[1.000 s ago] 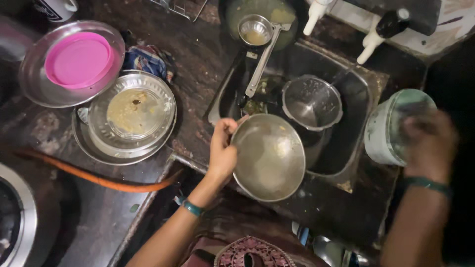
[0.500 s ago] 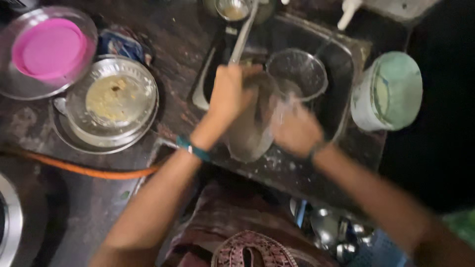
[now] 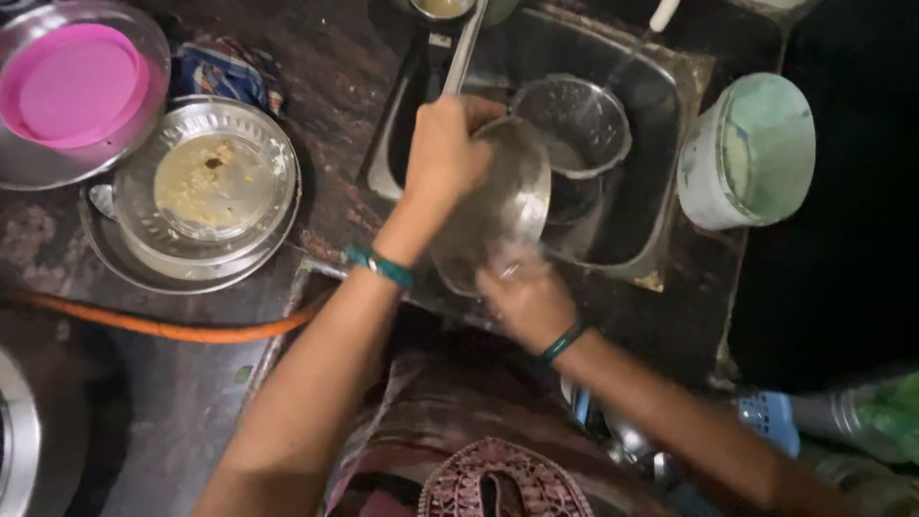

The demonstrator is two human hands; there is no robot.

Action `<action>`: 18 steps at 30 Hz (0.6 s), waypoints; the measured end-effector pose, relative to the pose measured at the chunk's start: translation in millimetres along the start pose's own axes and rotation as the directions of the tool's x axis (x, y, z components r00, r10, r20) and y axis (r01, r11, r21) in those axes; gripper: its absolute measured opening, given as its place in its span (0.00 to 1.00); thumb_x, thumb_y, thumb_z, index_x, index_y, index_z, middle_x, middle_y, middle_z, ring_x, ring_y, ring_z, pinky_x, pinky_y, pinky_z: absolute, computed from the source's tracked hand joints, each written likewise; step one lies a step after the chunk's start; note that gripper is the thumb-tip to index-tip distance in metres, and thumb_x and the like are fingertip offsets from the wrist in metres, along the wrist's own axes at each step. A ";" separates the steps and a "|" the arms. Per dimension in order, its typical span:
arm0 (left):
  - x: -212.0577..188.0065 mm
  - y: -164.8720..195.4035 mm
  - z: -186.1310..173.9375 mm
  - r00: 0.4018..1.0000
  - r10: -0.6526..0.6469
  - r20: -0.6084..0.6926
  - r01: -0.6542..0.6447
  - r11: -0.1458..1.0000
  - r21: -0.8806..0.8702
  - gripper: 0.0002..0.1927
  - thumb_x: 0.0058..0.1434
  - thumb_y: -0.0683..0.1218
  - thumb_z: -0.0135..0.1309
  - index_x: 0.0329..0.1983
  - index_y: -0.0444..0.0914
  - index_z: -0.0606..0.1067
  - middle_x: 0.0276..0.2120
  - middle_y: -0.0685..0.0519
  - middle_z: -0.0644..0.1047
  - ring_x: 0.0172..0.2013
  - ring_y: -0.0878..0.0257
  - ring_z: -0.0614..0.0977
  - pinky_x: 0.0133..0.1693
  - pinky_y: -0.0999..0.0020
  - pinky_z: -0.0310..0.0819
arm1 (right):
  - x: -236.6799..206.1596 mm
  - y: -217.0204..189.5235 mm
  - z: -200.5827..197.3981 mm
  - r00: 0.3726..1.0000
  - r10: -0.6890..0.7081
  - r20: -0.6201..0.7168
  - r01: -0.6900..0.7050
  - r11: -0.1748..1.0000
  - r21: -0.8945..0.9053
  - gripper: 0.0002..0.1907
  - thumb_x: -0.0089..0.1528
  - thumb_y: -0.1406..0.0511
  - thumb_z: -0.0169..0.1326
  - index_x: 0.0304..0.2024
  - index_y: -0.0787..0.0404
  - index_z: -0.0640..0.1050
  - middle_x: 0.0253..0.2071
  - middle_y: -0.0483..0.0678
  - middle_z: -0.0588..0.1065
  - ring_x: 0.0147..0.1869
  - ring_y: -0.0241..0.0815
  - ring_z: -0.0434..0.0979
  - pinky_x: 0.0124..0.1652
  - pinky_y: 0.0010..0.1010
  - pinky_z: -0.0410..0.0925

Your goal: The person washes metal dishes at a kitchen sink, rinsing a pot, bowls, plates and a lid under the tap, scrubbing them by hand, and placing the cleaned items on the counter and in a dish basket beside the sink.

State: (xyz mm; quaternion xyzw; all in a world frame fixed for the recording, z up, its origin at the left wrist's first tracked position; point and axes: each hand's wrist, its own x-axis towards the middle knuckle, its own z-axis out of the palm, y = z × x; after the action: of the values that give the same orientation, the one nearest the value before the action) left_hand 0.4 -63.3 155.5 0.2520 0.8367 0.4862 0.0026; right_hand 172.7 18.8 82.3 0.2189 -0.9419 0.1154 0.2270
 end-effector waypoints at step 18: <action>-63.7 -5.7 -1.5 0.972 0.163 -0.172 -0.165 0.986 0.003 0.33 0.44 0.31 0.47 0.59 0.30 0.74 0.51 0.39 0.81 0.57 0.43 0.79 0.73 0.37 0.38 | 16.7 -45.1 -30.9 0.824 0.508 0.252 -0.455 0.329 0.827 0.15 0.67 0.64 0.51 0.54 0.65 0.75 0.51 0.56 0.78 0.58 0.54 0.79 0.57 0.45 0.68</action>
State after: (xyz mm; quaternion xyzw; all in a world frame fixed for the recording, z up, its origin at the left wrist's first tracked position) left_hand 53.2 -93.9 136.3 0.2777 0.8072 0.5095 -0.1080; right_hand 192.0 -16.9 122.6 0.0099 -0.7686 0.6362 0.0665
